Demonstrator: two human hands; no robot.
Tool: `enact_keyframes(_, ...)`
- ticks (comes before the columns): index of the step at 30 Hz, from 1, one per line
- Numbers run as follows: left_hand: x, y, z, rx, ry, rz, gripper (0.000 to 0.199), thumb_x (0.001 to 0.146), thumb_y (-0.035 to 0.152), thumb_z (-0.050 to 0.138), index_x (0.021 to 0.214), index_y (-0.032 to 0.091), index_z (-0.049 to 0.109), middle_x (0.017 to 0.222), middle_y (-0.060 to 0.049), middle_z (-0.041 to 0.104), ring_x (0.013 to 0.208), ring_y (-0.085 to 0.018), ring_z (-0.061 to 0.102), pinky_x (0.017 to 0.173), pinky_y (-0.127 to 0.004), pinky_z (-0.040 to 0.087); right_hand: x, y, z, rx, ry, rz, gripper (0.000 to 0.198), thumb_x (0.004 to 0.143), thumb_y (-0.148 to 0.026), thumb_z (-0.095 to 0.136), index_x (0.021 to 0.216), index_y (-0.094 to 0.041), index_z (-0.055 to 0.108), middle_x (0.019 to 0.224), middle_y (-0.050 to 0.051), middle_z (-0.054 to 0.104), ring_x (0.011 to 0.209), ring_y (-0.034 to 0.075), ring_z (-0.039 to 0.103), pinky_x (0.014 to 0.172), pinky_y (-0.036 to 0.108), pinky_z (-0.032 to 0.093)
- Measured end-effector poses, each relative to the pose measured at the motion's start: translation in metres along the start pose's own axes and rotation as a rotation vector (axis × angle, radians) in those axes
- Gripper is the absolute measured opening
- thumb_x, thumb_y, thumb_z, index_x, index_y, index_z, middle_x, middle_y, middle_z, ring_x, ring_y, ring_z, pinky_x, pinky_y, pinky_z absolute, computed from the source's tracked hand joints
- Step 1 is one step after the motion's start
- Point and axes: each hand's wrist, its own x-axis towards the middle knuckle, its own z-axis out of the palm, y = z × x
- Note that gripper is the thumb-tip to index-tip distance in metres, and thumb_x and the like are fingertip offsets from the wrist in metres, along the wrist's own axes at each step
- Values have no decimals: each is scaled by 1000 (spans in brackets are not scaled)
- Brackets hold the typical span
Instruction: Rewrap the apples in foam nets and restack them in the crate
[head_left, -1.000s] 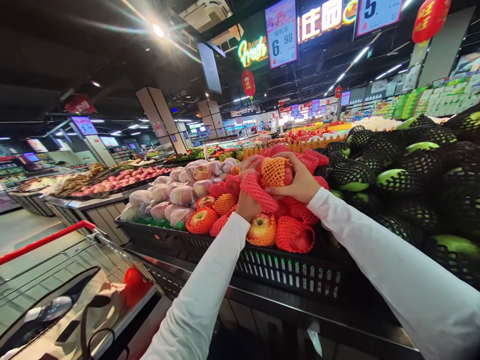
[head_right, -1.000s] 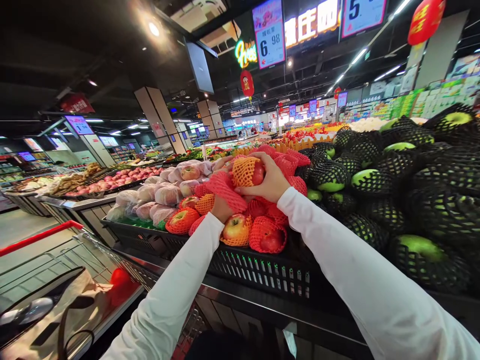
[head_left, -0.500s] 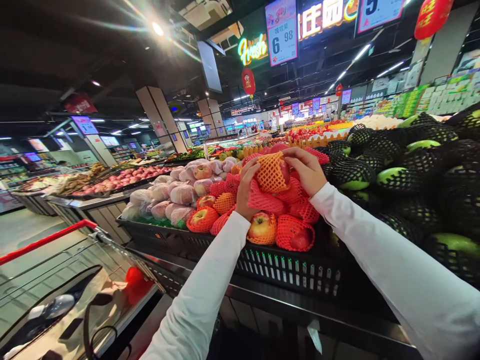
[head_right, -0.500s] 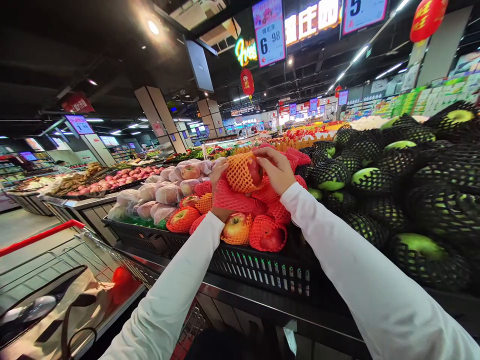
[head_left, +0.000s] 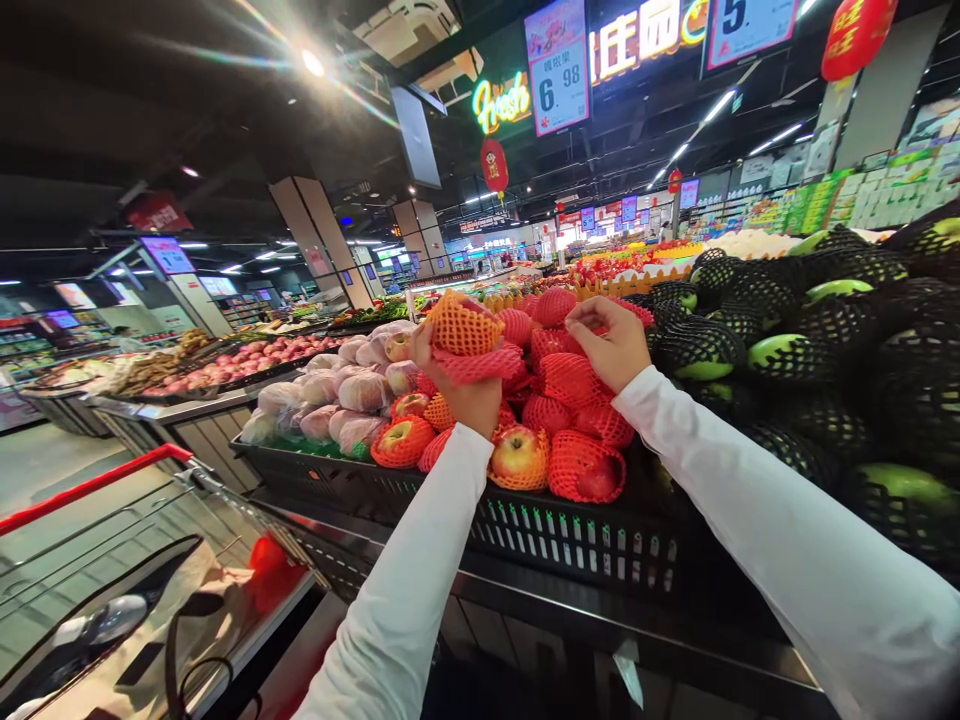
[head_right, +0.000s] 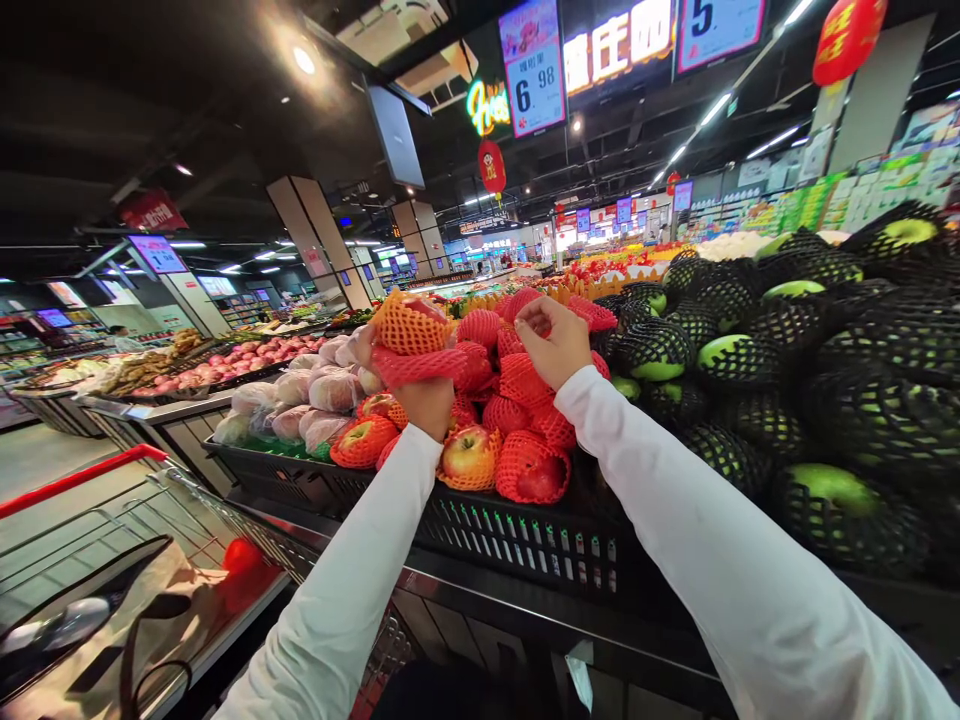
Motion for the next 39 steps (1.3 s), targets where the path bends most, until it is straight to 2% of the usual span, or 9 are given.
enact_keyframes(4, 4, 8, -5, 164, 170, 58, 83, 63, 42, 83, 131, 17, 44, 130, -15, 53, 132, -33, 46, 118, -52, 32, -1, -3, -2, -47, 7, -34, 6, 78, -24, 61, 77, -18, 62, 75, 2, 62, 70, 15, 56, 67, 30, 48)
enact_keyframes(9, 4, 7, -4, 200, -250, 145, 67, 64, 36, 80, 122, 15, 52, 122, -15, 57, 118, -34, 53, 105, -51, 42, 0, -2, -3, -71, 27, -45, 3, 79, -20, 60, 78, -18, 61, 76, 2, 62, 71, 15, 56, 69, 30, 49)
enact_keyframes(12, 3, -1, -4, 87, -439, 255, 40, 72, 35, 72, 105, 17, 60, 112, -13, 64, 110, -31, 58, 102, -50, 43, 0, -1, -4, -85, 18, -32, 2, 80, -19, 60, 80, -18, 62, 77, 2, 62, 72, 15, 56, 70, 30, 49)
enact_keyframes(15, 2, -9, -4, 15, -410, 189, 19, 79, 36, 62, 87, 19, 61, 93, -9, 67, 95, -27, 63, 94, -46, 48, 0, -2, -4, -88, 5, -21, 1, 81, -18, 60, 80, -18, 61, 78, 2, 61, 73, 16, 56, 71, 30, 48)
enact_keyframes(21, 0, -10, -2, 126, -231, -13, 22, 79, 42, 60, 74, 20, 57, 79, -8, 64, 82, -25, 61, 81, -41, 51, -1, -3, -3, -86, 2, -36, 1, 80, -17, 60, 79, -17, 61, 77, 2, 61, 71, 15, 55, 68, 29, 47)
enact_keyframes(25, 8, 9, -3, 135, -101, -8, 23, 82, 42, 57, 80, 20, 57, 85, -9, 62, 90, -27, 61, 93, -46, 47, 0, 0, -4, -94, 12, -57, 6, 79, -24, 61, 78, -18, 61, 76, 2, 62, 70, 16, 56, 67, 29, 47)
enact_keyframes(29, 30, 34, 8, 91, -12, 3, 30, 82, 43, 62, 99, 19, 55, 106, -12, 60, 113, -31, 56, 108, -52, 36, 2, -5, -9, -50, 31, -60, 32, 90, -49, 54, 80, -19, 61, 77, 3, 63, 73, 18, 57, 72, 33, 49)
enact_keyframes(35, 43, 40, 59, -25, -430, 224, 72, 74, 18, 62, 138, 13, 30, 141, -22, 44, 135, -34, 43, 109, -51, 41, 2, -12, -15, -4, -55, -137, 42, 86, -50, 59, 115, -20, 61, 110, 7, 65, 91, 21, 60, 74, 33, 50)
enact_keyframes(39, 38, 43, 59, -18, -472, 365, 75, 66, 17, 67, 134, 11, 35, 135, -20, 49, 130, -33, 46, 110, -48, 41, 6, 1, -14, -128, 7, -90, 35, 78, -37, 57, 106, -16, 64, 92, 7, 66, 77, 19, 58, 69, 32, 48)
